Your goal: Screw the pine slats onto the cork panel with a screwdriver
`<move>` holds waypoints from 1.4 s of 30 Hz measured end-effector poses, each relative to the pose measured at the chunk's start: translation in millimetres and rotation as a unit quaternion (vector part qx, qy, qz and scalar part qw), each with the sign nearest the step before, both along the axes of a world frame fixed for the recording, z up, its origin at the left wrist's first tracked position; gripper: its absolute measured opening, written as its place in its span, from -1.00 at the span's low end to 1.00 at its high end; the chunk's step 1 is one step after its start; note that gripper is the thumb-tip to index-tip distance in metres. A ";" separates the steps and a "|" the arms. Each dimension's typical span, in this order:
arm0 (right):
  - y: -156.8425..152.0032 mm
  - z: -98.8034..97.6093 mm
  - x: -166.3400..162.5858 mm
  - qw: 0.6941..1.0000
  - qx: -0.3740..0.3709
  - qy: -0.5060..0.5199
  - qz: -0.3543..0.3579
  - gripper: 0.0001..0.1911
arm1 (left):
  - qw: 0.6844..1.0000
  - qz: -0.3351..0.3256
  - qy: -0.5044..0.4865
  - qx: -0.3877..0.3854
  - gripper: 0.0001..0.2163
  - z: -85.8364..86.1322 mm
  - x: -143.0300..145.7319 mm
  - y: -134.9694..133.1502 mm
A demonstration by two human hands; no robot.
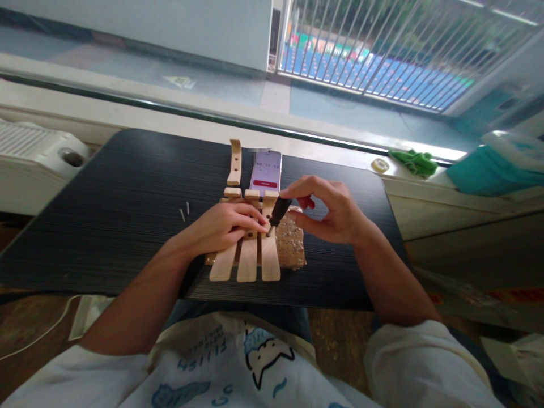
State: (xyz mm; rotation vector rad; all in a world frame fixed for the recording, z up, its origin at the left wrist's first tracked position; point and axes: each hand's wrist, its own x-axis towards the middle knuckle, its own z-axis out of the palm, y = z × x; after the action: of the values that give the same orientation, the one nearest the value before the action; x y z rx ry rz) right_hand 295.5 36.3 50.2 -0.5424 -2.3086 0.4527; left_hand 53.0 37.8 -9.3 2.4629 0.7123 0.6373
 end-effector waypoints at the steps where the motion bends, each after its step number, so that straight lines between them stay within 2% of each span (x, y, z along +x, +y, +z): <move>1: 0.3 0.6 0.6 1.000 -0.009 -0.002 0.006 -0.78 | 1.000 -0.001 0.000 0.001 -0.65 0.2 -0.1 0.0; 10: 4.1 -3.5 -2.4 0.992 -0.092 0.038 0.083 -0.87 | 1.000 -0.006 0.005 0.004 -0.65 -0.6 -0.9 0.7; 17: 2.2 -10.1 -2.6 0.978 -0.184 0.043 0.092 -0.85 | 1.000 -0.003 0.011 0.000 -0.64 0.5 -0.6 0.4; 21: 1.5 -8.8 -2.7 0.972 -0.209 0.044 0.097 -0.86 | 1.000 -0.005 0.002 0.014 -0.63 -0.4 -0.8 0.1; 28: 2.9 -4.4 -4.1 0.986 -0.131 0.053 0.086 -0.77 | 1.000 -0.001 0.006 0.010 -0.63 -1.0 -0.9 0.1; 42: 5.0 -5.9 -4.6 0.997 -0.045 0.057 -0.006 -0.80 | 1.000 -0.007 -0.003 0.024 -0.63 0.1 -1.0 0.4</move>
State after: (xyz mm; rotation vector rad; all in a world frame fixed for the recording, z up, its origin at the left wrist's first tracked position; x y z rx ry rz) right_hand 290.8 41.3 44.3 -0.5598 -2.1838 0.5691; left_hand 52.1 38.2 -9.2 2.5062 0.6844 0.6640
